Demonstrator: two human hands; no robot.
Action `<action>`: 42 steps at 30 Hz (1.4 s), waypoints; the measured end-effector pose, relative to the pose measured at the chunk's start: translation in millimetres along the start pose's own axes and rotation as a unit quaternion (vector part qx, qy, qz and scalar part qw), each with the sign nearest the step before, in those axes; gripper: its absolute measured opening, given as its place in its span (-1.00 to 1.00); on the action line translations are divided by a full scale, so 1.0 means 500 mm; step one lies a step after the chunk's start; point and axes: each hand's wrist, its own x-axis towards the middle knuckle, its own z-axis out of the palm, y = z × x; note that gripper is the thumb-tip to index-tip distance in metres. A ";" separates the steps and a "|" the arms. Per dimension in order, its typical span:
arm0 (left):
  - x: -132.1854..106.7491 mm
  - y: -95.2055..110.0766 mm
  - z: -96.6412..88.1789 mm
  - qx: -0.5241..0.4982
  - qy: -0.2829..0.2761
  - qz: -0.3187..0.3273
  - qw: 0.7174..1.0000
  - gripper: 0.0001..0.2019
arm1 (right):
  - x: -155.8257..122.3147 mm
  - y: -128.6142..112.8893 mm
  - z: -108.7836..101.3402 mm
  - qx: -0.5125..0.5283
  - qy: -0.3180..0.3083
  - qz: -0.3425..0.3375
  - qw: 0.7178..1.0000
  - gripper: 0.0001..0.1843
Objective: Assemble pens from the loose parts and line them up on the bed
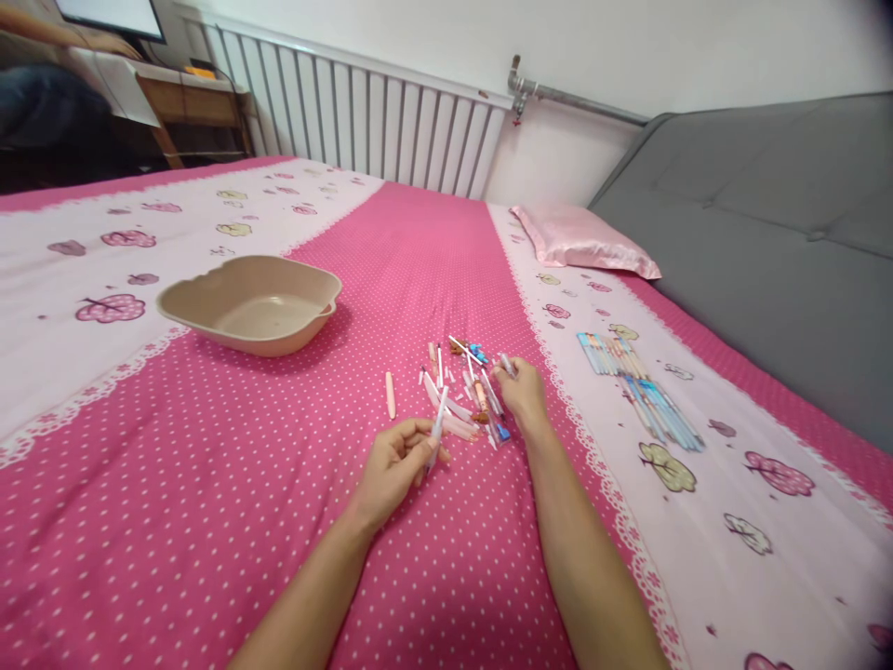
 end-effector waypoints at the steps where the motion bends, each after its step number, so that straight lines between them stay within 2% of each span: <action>1: 0.000 0.000 0.000 0.000 0.003 -0.001 1.000 -0.68 | -0.003 -0.007 -0.002 0.013 -0.006 -0.011 1.000 -0.70; 6: -0.001 0.000 -0.001 0.001 0.015 0.001 1.000 -0.71 | -0.024 -0.040 -0.006 0.047 -0.092 -0.076 0.992 -0.75; 11: 0.000 -0.002 -0.002 0.000 0.016 0.001 1.000 -0.71 | -0.043 -0.057 -0.008 -0.017 -0.153 -0.113 0.982 -0.85; 18: 0.000 -0.004 -0.002 -0.007 0.018 0.000 1.000 -0.71 | -0.052 -0.076 -0.018 -0.150 -0.146 -0.113 0.971 -0.82; 27: 0.000 0.003 0.001 -0.003 0.022 -0.006 1.000 -0.67 | -0.056 -0.080 -0.018 -0.235 -0.151 -0.113 0.953 -0.88; 36: -0.001 0.002 0.001 0.006 0.021 -0.001 1.000 -0.67 | -0.054 -0.080 0.000 -0.220 -0.141 -0.108 0.959 -0.78; 42: -0.002 0.007 0.002 0.021 0.032 0.004 0.999 -0.71 | -0.046 -0.068 0.007 -0.115 -0.134 -0.087 0.980 -0.83</action>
